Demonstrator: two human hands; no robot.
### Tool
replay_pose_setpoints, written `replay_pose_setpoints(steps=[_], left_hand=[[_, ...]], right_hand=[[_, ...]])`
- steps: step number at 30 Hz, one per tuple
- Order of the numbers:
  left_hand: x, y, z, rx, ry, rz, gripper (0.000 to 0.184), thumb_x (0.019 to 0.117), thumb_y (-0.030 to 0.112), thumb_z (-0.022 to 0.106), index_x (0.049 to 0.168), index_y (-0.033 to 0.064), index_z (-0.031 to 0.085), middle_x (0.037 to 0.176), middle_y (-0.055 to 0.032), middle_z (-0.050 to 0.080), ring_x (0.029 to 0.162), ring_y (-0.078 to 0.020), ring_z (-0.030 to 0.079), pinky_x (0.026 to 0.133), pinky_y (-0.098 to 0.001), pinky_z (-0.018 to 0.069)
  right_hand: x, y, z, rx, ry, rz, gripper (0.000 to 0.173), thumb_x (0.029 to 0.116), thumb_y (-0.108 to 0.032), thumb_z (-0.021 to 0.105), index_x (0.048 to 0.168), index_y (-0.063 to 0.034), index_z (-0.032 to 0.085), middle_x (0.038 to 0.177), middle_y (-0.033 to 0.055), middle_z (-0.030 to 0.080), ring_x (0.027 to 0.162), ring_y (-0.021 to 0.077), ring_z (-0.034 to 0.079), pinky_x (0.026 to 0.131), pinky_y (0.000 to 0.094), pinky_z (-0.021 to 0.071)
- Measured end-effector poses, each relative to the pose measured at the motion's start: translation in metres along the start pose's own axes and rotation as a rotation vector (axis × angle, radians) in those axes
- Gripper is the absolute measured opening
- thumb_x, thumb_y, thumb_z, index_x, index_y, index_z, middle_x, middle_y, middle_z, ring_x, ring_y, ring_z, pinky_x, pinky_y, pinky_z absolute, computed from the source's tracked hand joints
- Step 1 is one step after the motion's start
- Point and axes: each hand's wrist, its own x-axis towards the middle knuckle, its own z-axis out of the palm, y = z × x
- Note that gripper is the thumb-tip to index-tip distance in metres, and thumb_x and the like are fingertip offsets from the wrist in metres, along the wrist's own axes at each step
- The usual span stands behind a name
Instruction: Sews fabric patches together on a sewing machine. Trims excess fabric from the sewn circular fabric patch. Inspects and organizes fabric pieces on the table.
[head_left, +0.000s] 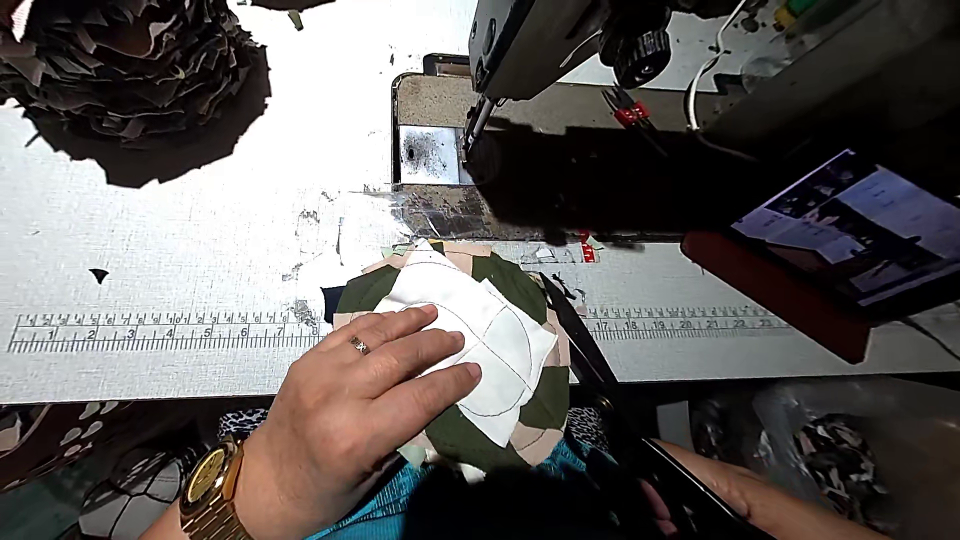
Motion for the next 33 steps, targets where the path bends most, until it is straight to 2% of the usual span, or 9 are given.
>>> replay_pose_setpoints(steps=[6,11,14,18,21,25,28,30,33], left_hand=[[0.0,0.001,0.002,0.009,-0.006,-0.001,0.025,0.0975,0.009,0.059,0.115,0.0165,0.076,0.126,-0.0088,0.072,0.131,-0.0293,0.06,0.109,-0.045,0.0513],[0.0,0.003,0.003,0.058,-0.01,-0.001,0.025,0.0984,0.009,0.058,0.114,0.0177,0.076,0.124,-0.0089,0.073,0.13,-0.0296,0.062,0.108,-0.0459,0.0516],[0.0,0.003,0.005,0.079,-0.014,0.006,0.025,0.0986,0.01,0.058,0.114,0.0181,0.076,0.124,-0.0089,0.073,0.129,-0.0298,0.062,0.108,-0.0459,0.0516],[0.002,0.001,0.0,0.089,-0.05,0.014,0.027,0.0965,0.007,0.058,0.114,0.0171,0.076,0.125,-0.0085,0.073,0.129,-0.0302,0.061,0.108,-0.0461,0.0513],[0.006,-0.003,-0.007,0.097,-0.098,0.015,0.027,0.0958,0.011,0.06,0.117,0.0157,0.076,0.127,-0.0086,0.072,0.131,-0.0308,0.06,0.109,-0.0487,0.0498],[0.01,0.005,-0.002,0.206,-0.144,0.038,0.034,0.0984,0.016,0.06,0.131,0.0202,0.068,0.138,-0.0109,0.065,0.136,-0.0347,0.055,0.11,-0.0562,0.0466],[0.006,0.011,0.011,0.253,-0.119,0.065,0.027,0.1018,0.013,0.056,0.123,0.0202,0.072,0.132,-0.0089,0.069,0.134,-0.0334,0.058,0.108,-0.0513,0.0493],[0.005,0.01,0.012,0.235,-0.099,0.062,0.027,0.1017,0.01,0.055,0.119,0.0195,0.074,0.132,-0.0083,0.07,0.134,-0.0329,0.058,0.109,-0.0494,0.0499],[0.004,0.008,0.012,0.154,-0.056,0.055,0.029,0.1004,0.008,0.057,0.12,0.0204,0.074,0.132,-0.0087,0.07,0.133,-0.0323,0.059,0.108,-0.0487,0.0507]], right_hand=[[0.002,-0.005,0.005,0.002,0.106,0.004,0.064,0.0925,-0.073,0.051,0.102,-0.0107,0.06,0.083,-0.0012,0.06,0.073,0.0057,0.059,0.062,0.0261,0.05],[0.003,-0.001,0.011,0.053,0.128,-0.07,0.064,0.0955,-0.07,0.049,0.104,-0.0084,0.061,0.084,-0.0017,0.058,0.075,0.0031,0.057,0.064,0.0234,0.0482],[0.003,-0.002,0.014,0.095,0.165,-0.054,0.055,0.0963,-0.067,0.052,0.1,-0.0123,0.061,0.082,-0.0056,0.058,0.071,0.0007,0.057,0.061,0.0212,0.0485],[0.001,-0.003,0.015,0.071,0.178,-0.056,0.049,0.0998,-0.059,0.054,0.098,-0.0106,0.06,0.081,-0.0043,0.057,0.07,0.0015,0.056,0.061,0.022,0.0482],[0.0,-0.006,0.017,0.06,0.194,-0.054,0.046,0.1004,-0.056,0.055,0.097,-0.0104,0.061,0.08,-0.0046,0.058,0.07,0.001,0.056,0.06,0.0217,0.048],[0.0,-0.004,0.014,0.077,0.132,-0.027,0.059,0.0968,-0.066,0.053,0.104,-0.0082,0.06,0.085,-0.0018,0.059,0.075,0.0036,0.058,0.064,0.024,0.0496],[-0.001,-0.002,0.01,0.021,0.038,0.011,0.082,0.0888,-0.082,0.045,0.111,-0.0033,0.057,0.092,0.0061,0.059,0.085,0.0118,0.06,0.071,0.0313,0.0507],[-0.001,-0.003,0.008,-0.013,0.01,0.015,0.085,0.0877,-0.084,0.043,0.112,-0.0033,0.057,0.093,0.0067,0.059,0.086,0.0127,0.06,0.072,0.032,0.0507],[0.0,-0.008,0.006,-0.056,0.02,0.041,0.083,0.0872,-0.084,0.044,0.109,-0.005,0.057,0.092,0.0061,0.06,0.085,0.013,0.06,0.071,0.0329,0.0507]])
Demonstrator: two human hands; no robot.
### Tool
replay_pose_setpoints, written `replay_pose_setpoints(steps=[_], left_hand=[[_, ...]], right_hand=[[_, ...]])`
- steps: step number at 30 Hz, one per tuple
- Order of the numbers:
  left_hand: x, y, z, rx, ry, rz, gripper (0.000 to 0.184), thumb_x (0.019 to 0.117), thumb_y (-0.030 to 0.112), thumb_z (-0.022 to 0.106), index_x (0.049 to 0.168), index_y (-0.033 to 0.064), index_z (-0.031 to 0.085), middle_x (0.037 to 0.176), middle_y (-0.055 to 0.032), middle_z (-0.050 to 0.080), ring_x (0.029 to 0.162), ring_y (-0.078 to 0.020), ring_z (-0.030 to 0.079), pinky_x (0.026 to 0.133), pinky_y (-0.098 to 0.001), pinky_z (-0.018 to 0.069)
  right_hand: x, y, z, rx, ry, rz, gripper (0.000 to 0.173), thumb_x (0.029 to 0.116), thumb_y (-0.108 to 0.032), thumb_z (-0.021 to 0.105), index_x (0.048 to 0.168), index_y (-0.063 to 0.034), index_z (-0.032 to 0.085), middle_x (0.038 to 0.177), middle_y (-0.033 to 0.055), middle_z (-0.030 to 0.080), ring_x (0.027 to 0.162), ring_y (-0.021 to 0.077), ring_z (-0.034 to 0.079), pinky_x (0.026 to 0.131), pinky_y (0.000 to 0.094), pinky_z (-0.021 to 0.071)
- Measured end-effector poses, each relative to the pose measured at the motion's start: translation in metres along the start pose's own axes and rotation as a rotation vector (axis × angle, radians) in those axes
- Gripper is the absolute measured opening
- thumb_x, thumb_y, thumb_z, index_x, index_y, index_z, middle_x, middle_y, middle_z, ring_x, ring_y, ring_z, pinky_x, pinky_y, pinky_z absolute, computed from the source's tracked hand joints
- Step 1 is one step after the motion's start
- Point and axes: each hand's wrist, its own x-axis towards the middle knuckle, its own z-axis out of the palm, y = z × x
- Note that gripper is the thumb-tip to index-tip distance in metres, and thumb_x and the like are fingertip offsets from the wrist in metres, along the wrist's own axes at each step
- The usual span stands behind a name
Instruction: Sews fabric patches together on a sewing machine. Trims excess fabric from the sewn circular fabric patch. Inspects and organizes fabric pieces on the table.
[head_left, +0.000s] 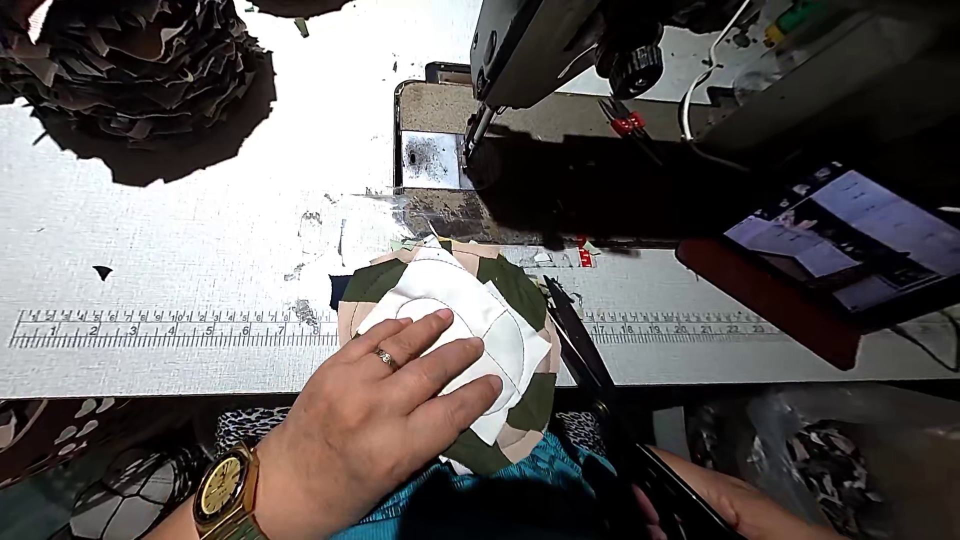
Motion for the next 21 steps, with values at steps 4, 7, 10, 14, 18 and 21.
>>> replay_pose_setpoints(steps=[4,7,10,14,18,21], left_hand=[[-0.003,0.001,0.002,-0.08,0.041,-0.008,0.027,0.1012,0.009,0.058,0.12,0.0201,0.073,0.131,-0.0087,0.07,0.133,-0.0307,0.059,0.11,-0.0477,0.0506],[-0.003,0.0,0.001,-0.09,0.037,-0.005,0.028,0.1016,0.008,0.057,0.121,0.02,0.073,0.131,-0.009,0.07,0.133,-0.0305,0.059,0.11,-0.0473,0.0505],[-0.004,-0.001,0.001,-0.086,0.038,-0.009,0.027,0.1022,0.009,0.057,0.121,0.0198,0.073,0.13,-0.0087,0.071,0.133,-0.0302,0.059,0.11,-0.0467,0.0503],[-0.003,0.0,0.001,-0.064,0.032,-0.006,0.027,0.1024,0.009,0.056,0.12,0.0195,0.073,0.13,-0.0086,0.071,0.133,-0.0305,0.059,0.109,-0.0467,0.0507],[-0.002,0.001,-0.003,0.014,0.02,-0.015,0.027,0.1009,0.007,0.056,0.119,0.0186,0.073,0.128,-0.009,0.072,0.131,-0.0315,0.061,0.107,-0.0469,0.0516],[-0.002,0.003,-0.005,0.074,0.011,-0.039,0.028,0.1001,0.007,0.056,0.119,0.0192,0.073,0.128,-0.0092,0.072,0.131,-0.032,0.061,0.108,-0.0503,0.0507]], right_hand=[[0.005,-0.002,-0.002,0.026,0.016,-0.006,0.076,0.0886,-0.08,0.049,0.108,-0.0073,0.058,0.091,0.0034,0.059,0.084,0.0102,0.06,0.07,0.0303,0.0501],[0.006,-0.001,-0.001,0.055,0.03,-0.025,0.072,0.0908,-0.077,0.049,0.108,-0.0081,0.058,0.089,0.0018,0.059,0.08,0.0083,0.058,0.068,0.0287,0.0494],[0.006,0.002,0.003,0.086,0.087,-0.066,0.061,0.0957,-0.069,0.052,0.103,-0.0086,0.059,0.084,0.0,0.059,0.075,0.006,0.059,0.064,0.0269,0.0504],[0.003,-0.001,0.007,0.09,0.128,-0.06,0.052,0.0996,-0.06,0.053,0.099,-0.0087,0.059,0.084,-0.0015,0.058,0.074,0.0043,0.057,0.064,0.0249,0.0493],[0.003,-0.004,0.012,0.154,0.182,-0.056,0.037,0.1025,-0.048,0.055,0.095,-0.012,0.059,0.078,-0.0056,0.056,0.066,0.0019,0.056,0.059,0.0229,0.0485],[0.003,-0.001,0.009,0.176,0.14,-0.058,0.045,0.0999,-0.057,0.056,0.098,-0.0119,0.059,0.08,-0.0045,0.058,0.069,0.0034,0.058,0.06,0.0243,0.0506]])
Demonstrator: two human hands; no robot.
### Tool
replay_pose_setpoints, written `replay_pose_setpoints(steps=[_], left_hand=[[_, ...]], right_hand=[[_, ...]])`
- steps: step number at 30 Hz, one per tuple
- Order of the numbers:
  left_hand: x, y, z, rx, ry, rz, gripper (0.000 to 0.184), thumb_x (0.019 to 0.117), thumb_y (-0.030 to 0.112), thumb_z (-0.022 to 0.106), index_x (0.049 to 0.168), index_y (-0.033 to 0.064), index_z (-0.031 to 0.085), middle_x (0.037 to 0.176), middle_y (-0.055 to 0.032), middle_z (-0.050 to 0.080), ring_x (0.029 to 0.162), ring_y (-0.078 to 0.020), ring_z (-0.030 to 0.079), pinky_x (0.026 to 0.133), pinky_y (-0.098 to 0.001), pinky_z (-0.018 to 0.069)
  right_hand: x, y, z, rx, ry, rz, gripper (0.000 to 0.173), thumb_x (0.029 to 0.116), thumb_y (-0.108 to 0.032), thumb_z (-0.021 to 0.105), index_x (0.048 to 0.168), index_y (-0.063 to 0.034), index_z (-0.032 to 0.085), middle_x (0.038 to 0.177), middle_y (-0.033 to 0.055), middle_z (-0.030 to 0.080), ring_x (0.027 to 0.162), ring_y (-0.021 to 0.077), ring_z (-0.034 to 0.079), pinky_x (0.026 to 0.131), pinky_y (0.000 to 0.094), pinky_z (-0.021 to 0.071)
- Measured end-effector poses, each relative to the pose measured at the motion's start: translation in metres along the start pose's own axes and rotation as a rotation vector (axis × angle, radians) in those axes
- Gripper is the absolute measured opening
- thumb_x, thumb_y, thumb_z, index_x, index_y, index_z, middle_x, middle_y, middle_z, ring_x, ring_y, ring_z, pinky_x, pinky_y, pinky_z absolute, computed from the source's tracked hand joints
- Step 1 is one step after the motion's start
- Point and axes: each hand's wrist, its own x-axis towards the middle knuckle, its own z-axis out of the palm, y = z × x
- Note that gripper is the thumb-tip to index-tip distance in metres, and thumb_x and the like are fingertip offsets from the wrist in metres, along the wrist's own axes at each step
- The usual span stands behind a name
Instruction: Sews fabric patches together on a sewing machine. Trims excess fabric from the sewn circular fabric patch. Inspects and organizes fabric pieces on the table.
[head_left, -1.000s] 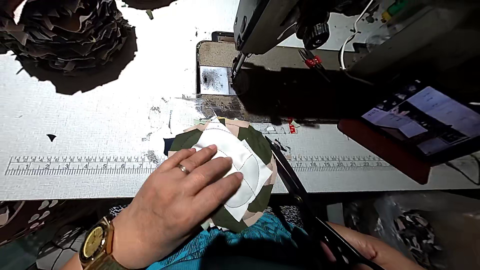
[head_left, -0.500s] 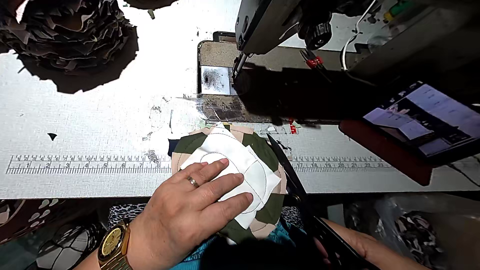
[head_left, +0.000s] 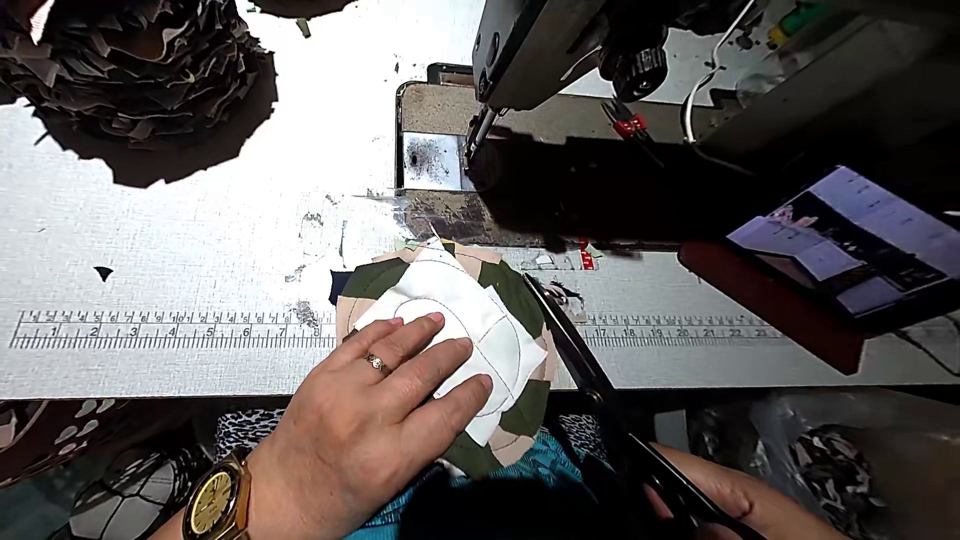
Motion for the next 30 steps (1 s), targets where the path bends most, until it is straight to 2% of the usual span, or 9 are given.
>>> replay_pose_setpoints(steps=[3,6,14,20,25,28,30], left_hand=[[0.001,-0.004,-0.006,0.028,-0.005,-0.029,0.03,0.0971,0.005,0.057,0.118,0.0195,0.074,0.13,-0.0102,0.07,0.132,-0.033,0.059,0.11,-0.0559,0.0475],[0.001,-0.009,-0.012,0.005,-0.009,-0.037,0.031,0.0956,0.004,0.058,0.117,0.0197,0.076,0.127,-0.0106,0.071,0.129,-0.0337,0.061,0.107,-0.0521,0.051],[-0.004,-0.014,-0.012,-0.188,-0.018,0.029,0.029,0.0994,0.007,0.058,0.119,0.0213,0.074,0.128,-0.0092,0.071,0.132,-0.0307,0.06,0.109,-0.0472,0.0519],[-0.004,-0.018,-0.013,-0.18,-0.035,0.037,0.029,0.0998,0.007,0.057,0.117,0.0205,0.075,0.128,-0.0092,0.071,0.132,-0.0309,0.06,0.111,-0.0471,0.0505],[0.0,-0.023,-0.016,-0.115,-0.084,0.055,0.026,0.0974,0.01,0.06,0.117,0.0193,0.075,0.13,-0.0081,0.071,0.132,-0.0321,0.06,0.11,-0.0529,0.0502],[0.002,-0.017,-0.016,-0.044,-0.098,0.065,0.029,0.0985,0.013,0.059,0.123,0.0195,0.072,0.136,-0.0098,0.067,0.136,-0.0342,0.056,0.111,-0.0556,0.0474],[0.001,-0.011,-0.013,0.014,-0.085,0.062,0.028,0.0999,0.011,0.057,0.121,0.02,0.073,0.136,-0.01,0.067,0.136,-0.0335,0.056,0.11,-0.0519,0.0473]], right_hand=[[-0.002,0.003,-0.009,-0.092,-0.11,0.026,0.073,0.0922,-0.076,0.048,0.107,-0.0053,0.058,0.089,0.0038,0.059,0.08,0.0095,0.059,0.068,0.0296,0.0508],[-0.006,0.001,-0.012,-0.156,-0.154,0.049,0.085,0.0871,-0.084,0.044,0.109,-0.0033,0.059,0.09,0.0061,0.06,0.082,0.0115,0.059,0.069,0.0316,0.0502],[0.005,0.0,-0.011,-0.098,-0.167,0.023,0.074,0.0902,-0.079,0.048,0.109,-0.0077,0.058,0.091,0.0017,0.058,0.084,0.0082,0.059,0.071,0.0281,0.0503],[0.005,0.001,-0.007,-0.05,-0.052,-0.027,0.051,0.0986,-0.062,0.054,0.1,-0.0112,0.06,0.083,-0.0026,0.059,0.072,0.0043,0.059,0.062,0.0245,0.0512],[0.002,-0.004,0.0,-0.006,0.022,-0.015,0.04,0.1007,-0.052,0.057,0.096,-0.0132,0.06,0.077,-0.0067,0.057,0.066,0.0016,0.057,0.059,0.0227,0.0499],[0.001,-0.002,-0.003,-0.019,-0.006,0.003,0.044,0.0997,-0.056,0.057,0.099,-0.0121,0.06,0.079,-0.0053,0.058,0.068,0.0028,0.058,0.059,0.0235,0.0507],[-0.001,0.001,-0.008,-0.068,-0.077,0.02,0.061,0.0962,-0.067,0.052,0.104,-0.0075,0.06,0.086,0.0002,0.059,0.075,0.0061,0.06,0.064,0.026,0.0511]])
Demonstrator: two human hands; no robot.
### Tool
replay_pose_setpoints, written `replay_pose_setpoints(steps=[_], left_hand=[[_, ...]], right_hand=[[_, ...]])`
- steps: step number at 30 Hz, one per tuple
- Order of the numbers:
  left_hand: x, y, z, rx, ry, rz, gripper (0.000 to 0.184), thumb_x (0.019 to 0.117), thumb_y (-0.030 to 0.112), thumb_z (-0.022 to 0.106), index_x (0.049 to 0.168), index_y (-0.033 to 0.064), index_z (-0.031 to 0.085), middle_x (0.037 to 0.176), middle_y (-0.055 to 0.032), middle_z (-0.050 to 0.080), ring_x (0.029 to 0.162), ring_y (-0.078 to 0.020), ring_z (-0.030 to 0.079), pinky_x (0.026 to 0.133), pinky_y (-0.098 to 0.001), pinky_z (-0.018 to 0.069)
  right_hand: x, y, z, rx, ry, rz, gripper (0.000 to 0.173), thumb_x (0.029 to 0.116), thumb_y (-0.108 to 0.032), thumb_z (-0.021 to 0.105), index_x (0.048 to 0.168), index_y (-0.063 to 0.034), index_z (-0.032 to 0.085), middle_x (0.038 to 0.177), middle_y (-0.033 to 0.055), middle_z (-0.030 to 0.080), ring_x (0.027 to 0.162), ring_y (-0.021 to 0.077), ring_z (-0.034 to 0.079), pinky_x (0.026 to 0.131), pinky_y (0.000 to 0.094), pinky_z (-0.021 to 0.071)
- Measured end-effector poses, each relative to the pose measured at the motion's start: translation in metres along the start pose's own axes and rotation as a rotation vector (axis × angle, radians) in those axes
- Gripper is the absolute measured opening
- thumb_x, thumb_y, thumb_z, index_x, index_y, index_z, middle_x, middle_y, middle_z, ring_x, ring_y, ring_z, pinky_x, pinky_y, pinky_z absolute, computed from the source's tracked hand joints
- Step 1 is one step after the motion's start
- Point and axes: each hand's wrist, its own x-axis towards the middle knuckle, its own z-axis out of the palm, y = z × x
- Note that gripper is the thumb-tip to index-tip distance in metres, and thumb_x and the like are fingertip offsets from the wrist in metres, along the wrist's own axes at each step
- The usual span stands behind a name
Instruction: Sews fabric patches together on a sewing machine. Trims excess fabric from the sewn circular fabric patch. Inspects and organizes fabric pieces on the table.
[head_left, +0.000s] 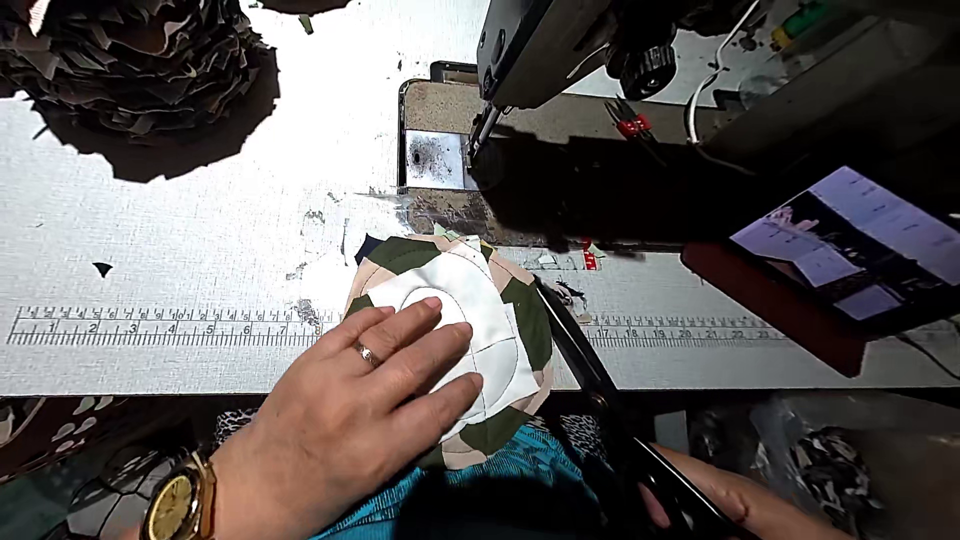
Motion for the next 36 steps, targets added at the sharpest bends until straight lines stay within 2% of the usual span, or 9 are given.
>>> replay_pose_setpoints(steps=[3,8,13,17,21,23,26,30,36], left_hand=[[-0.003,0.001,0.001,0.013,0.024,-0.025,0.028,0.0996,0.008,0.056,0.115,0.0197,0.076,0.129,-0.0097,0.071,0.129,-0.0322,0.062,0.107,-0.0474,0.0504],[-0.005,-0.008,-0.002,-0.093,0.005,-0.004,0.029,0.0983,0.009,0.059,0.117,0.0229,0.076,0.13,-0.0084,0.071,0.132,-0.0318,0.06,0.108,-0.0458,0.0513],[-0.004,-0.007,-0.002,-0.127,0.002,0.003,0.029,0.0995,0.009,0.058,0.118,0.0224,0.075,0.13,-0.008,0.071,0.132,-0.0311,0.06,0.108,-0.0452,0.0518],[-0.005,-0.01,-0.003,-0.131,-0.003,-0.006,0.028,0.0996,0.01,0.058,0.118,0.0218,0.076,0.131,-0.0079,0.07,0.133,-0.0311,0.058,0.109,-0.0454,0.0506],[-0.004,-0.015,-0.005,-0.103,-0.02,0.004,0.025,0.0977,0.012,0.061,0.116,0.0194,0.077,0.13,-0.0085,0.07,0.133,-0.0325,0.059,0.112,-0.051,0.0485],[-0.001,-0.013,-0.006,-0.063,-0.036,0.008,0.026,0.0976,0.017,0.062,0.12,0.0188,0.074,0.133,-0.0096,0.069,0.135,-0.0338,0.057,0.113,-0.0561,0.0456],[-0.001,0.001,-0.001,0.015,-0.018,-0.005,0.026,0.1038,0.026,0.057,0.127,0.0217,0.069,0.14,-0.008,0.064,0.14,-0.0302,0.051,0.114,-0.0528,0.042],[-0.005,0.009,0.004,0.058,0.006,-0.016,0.024,0.1056,0.027,0.055,0.12,0.0207,0.073,0.131,-0.0063,0.07,0.131,-0.0268,0.059,0.107,-0.0445,0.0475],[-0.007,0.0,0.0,-0.09,0.01,0.004,0.02,0.1033,0.02,0.059,0.116,0.0209,0.075,0.127,-0.005,0.072,0.13,-0.0286,0.061,0.108,-0.0453,0.0512]], right_hand=[[-0.003,0.0,-0.006,-0.077,-0.096,0.036,0.082,0.0879,-0.083,0.045,0.108,-0.0045,0.059,0.091,0.0055,0.059,0.083,0.0111,0.059,0.069,0.0309,0.0495],[0.001,-0.003,-0.011,-0.072,-0.115,0.031,0.081,0.0873,-0.083,0.045,0.108,-0.006,0.058,0.09,0.0038,0.059,0.083,0.0093,0.059,0.069,0.0287,0.0494],[0.011,0.0,-0.011,-0.01,-0.069,-0.028,0.065,0.0917,-0.075,0.05,0.105,-0.0121,0.059,0.087,-0.0017,0.059,0.078,0.0054,0.06,0.065,0.0254,0.0519],[0.01,-0.002,-0.009,-0.011,0.015,-0.045,0.052,0.097,-0.064,0.054,0.1,-0.0119,0.06,0.082,-0.0028,0.059,0.071,0.0039,0.06,0.061,0.0242,0.0515],[0.009,-0.01,-0.002,0.007,0.072,-0.029,0.041,0.101,-0.053,0.056,0.097,-0.0121,0.06,0.079,-0.0058,0.058,0.067,0.0017,0.058,0.058,0.022,0.0508],[0.008,-0.011,-0.001,0.026,0.079,-0.023,0.037,0.1015,-0.05,0.057,0.096,-0.0128,0.06,0.079,-0.0063,0.058,0.066,0.0013,0.058,0.058,0.0216,0.0501],[0.006,-0.006,-0.003,0.032,0.013,-0.013,0.05,0.0991,-0.061,0.053,0.102,-0.0116,0.06,0.083,-0.0044,0.058,0.071,0.0031,0.059,0.061,0.0234,0.0512],[0.002,-0.001,-0.008,-0.062,-0.109,0.022,0.083,0.0885,-0.082,0.045,0.109,-0.0031,0.059,0.09,0.0051,0.06,0.081,0.0102,0.059,0.068,0.03,0.0496],[0.001,-0.001,-0.012,-0.056,-0.143,0.012,0.082,0.0877,-0.084,0.044,0.107,-0.0058,0.059,0.088,0.0034,0.059,0.081,0.0095,0.058,0.068,0.0293,0.0492]])
